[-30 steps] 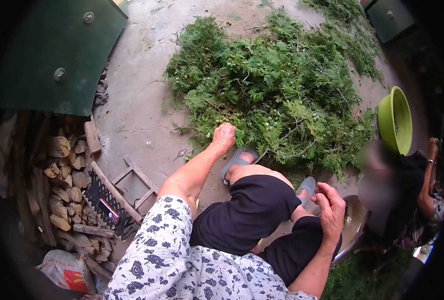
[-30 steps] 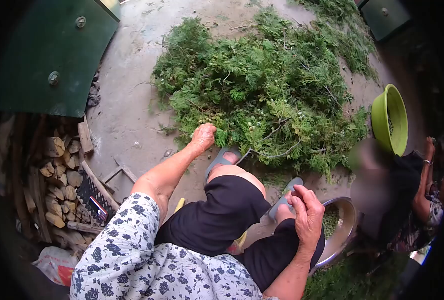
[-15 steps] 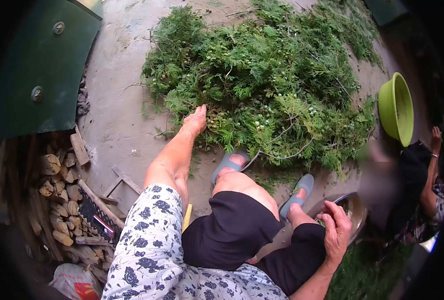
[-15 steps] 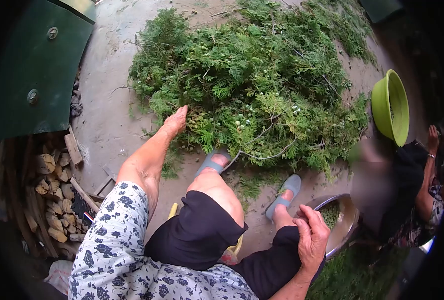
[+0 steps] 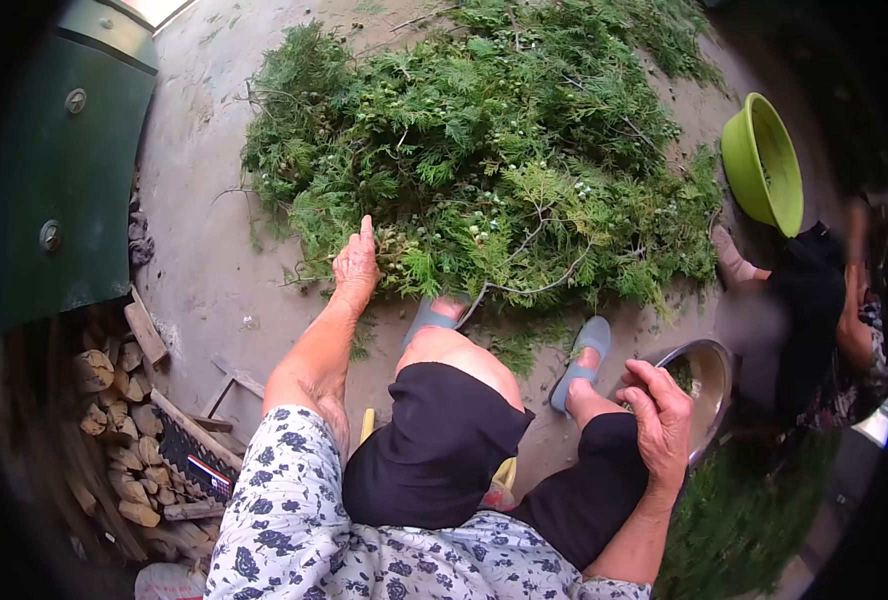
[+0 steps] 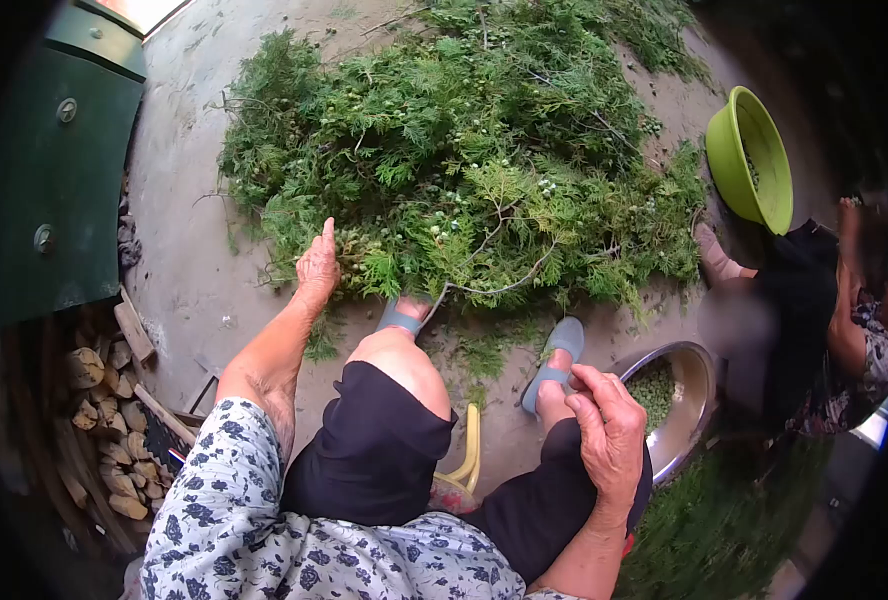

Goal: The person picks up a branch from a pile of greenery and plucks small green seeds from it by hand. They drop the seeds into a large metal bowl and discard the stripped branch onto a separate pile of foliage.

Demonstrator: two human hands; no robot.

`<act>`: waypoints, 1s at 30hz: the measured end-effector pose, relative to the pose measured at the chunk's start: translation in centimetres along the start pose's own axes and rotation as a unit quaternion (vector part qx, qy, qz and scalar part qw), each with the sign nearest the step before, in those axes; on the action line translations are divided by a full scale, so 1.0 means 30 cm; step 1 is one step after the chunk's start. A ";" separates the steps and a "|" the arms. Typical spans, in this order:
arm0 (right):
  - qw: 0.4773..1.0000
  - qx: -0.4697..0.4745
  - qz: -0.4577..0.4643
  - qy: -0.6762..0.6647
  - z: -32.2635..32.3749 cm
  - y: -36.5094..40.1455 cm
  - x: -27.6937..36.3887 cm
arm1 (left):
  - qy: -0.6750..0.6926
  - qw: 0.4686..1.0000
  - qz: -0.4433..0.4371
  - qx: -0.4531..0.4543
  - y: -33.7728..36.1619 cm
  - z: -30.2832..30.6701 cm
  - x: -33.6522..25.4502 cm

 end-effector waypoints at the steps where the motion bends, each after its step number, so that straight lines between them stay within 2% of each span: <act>1: 1.000 -0.007 0.002 0.000 0.005 0.005 -0.002 | -0.001 1.000 -0.005 -0.005 0.009 0.018 0.002; 5: 0.999 -0.010 0.035 -0.020 0.000 0.015 -0.002 | 0.052 0.995 -0.010 -0.085 0.083 0.176 0.015; 6: 0.999 -0.012 0.040 -0.029 -0.004 0.017 -0.004 | 0.144 0.986 -0.016 -0.082 0.104 0.239 0.004; 7: 0.998 -0.015 0.045 -0.037 -0.007 0.020 -0.006 | 0.236 0.968 -0.024 -0.080 0.120 0.300 -0.017; 9: 0.997 -0.026 0.059 -0.049 -0.014 0.030 -0.018 | 0.314 0.937 -0.041 -0.149 0.163 0.445 -0.086; 12: 0.995 -0.021 0.085 -0.047 -0.026 0.036 -0.066 | 0.462 0.855 -0.128 -0.197 0.239 0.635 -0.208; 15: 0.991 -0.025 0.069 -0.110 -0.027 0.055 -0.086 | 0.551 0.802 -0.179 -0.144 0.327 0.772 -0.341; 16: 0.989 -0.037 0.066 -0.125 -0.025 0.068 -0.091 | 0.599 0.766 -0.182 -0.145 0.367 0.807 -0.376; 17: 0.984 -0.047 0.067 -0.159 -0.020 0.086 -0.088 | 0.598 0.763 -0.194 -0.151 0.418 0.856 -0.423; 19: 0.976 -0.060 0.065 -0.197 -0.005 0.118 -0.096 | 0.712 0.651 -0.239 -0.113 0.507 0.923 -0.500; 21: 0.969 -0.082 0.081 -0.218 0.008 0.156 -0.091 | 0.720 0.634 -0.273 -0.074 0.550 0.950 -0.540; 23: 0.959 -0.112 0.098 -0.241 0.018 0.198 -0.075 | 0.772 0.527 -0.356 -0.011 0.591 0.962 -0.601; 24: 0.951 -0.121 0.120 -0.257 0.015 0.220 -0.050 | 0.796 0.481 -0.366 0.020 0.610 0.947 -0.624; 25: 0.943 -0.128 0.140 -0.274 0.007 0.242 -0.024 | 0.794 0.482 -0.369 0.028 0.644 0.956 -0.650; 27: 0.929 -0.118 0.164 -0.310 -0.022 0.261 0.022 | 0.858 0.367 -0.357 0.044 0.711 0.955 -0.676; 28: 0.935 -0.131 0.189 -0.268 -0.035 0.252 0.029 | 0.876 0.305 -0.363 0.086 0.673 0.928 -0.692; 29: 0.940 -0.143 0.214 -0.224 -0.048 0.243 0.038 | 0.875 0.308 -0.361 0.095 0.649 0.900 -0.686; 30: 0.947 -0.139 0.211 -0.196 -0.057 0.256 0.081 | 0.866 0.254 -0.405 0.146 0.676 0.909 -0.710</act>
Point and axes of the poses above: each hand's wrist, its own y-axis away from the middle knuckle, its own z-axis out of the back of the hand, x = y × z, the point moved 7 cm from there along -y, towards the middle knuckle, and after that the axes turned 14 degrees about x, right-handed, at the moved point
